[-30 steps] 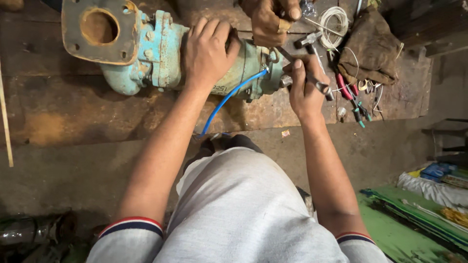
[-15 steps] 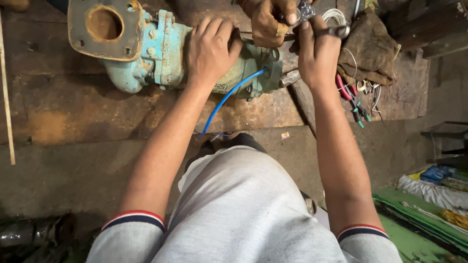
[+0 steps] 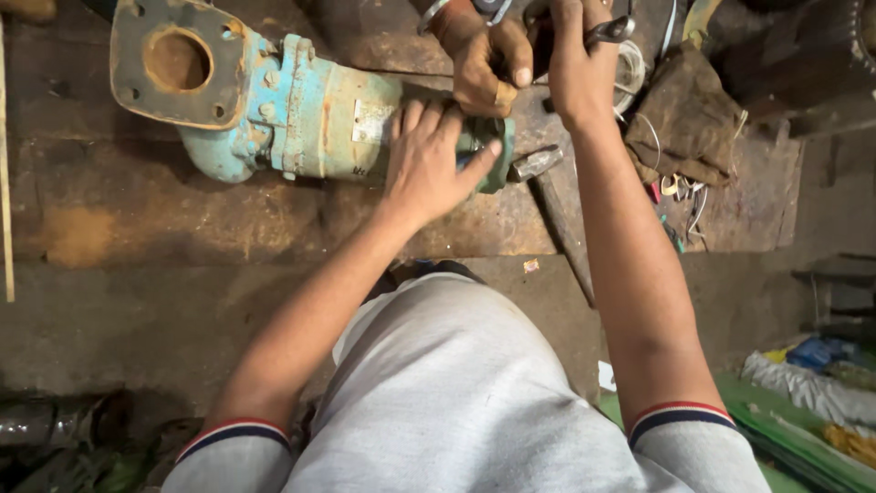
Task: The person works on a rusty electric water pump lying on a wooden workbench, turning it to access different sides and using a spanner and hammer to loosen and remove bolts from the pump casing. A second person briefly assists holding the pump while the person continues working on the fasteners.
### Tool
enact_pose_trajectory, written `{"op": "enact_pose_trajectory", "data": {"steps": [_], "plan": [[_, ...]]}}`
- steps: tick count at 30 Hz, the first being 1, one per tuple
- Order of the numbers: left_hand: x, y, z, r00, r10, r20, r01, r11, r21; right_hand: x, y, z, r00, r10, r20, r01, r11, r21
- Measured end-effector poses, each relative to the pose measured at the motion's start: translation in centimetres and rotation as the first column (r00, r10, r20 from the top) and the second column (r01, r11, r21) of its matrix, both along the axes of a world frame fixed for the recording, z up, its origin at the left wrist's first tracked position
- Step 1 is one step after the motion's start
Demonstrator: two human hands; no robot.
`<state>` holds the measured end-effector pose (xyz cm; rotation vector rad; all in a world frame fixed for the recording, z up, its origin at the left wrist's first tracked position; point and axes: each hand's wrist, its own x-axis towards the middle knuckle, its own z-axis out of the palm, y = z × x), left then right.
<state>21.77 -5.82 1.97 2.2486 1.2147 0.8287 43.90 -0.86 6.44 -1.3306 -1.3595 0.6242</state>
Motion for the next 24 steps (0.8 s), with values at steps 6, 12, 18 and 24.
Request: {"op": "enact_pose_trajectory", "data": {"steps": [6,12,18,24], "plan": [[0.9,-1.4,0.9,0.998,0.048,0.040,-0.053,0.990,0.132,2.2,5.9,-2.8,0.991,-0.130,0.011,0.130,0.982,-0.137],[2.0,0.4,0.4,0.995,0.087,-0.043,-0.086,0.995,0.045,3.8,10.1,-4.4,0.996,0.014,-0.083,-0.053,0.874,-0.483],[1.3,0.1,0.0,0.998,0.056,0.021,-0.057,0.996,0.067,3.8,11.7,-5.1,0.981,0.081,-0.176,-0.172,0.786,-0.594],[1.5,0.2,0.5,0.997,0.078,0.030,-0.081,0.988,0.128,2.2,13.0,-5.3,0.923,0.024,-0.383,-0.278,0.730,-0.624]]}}
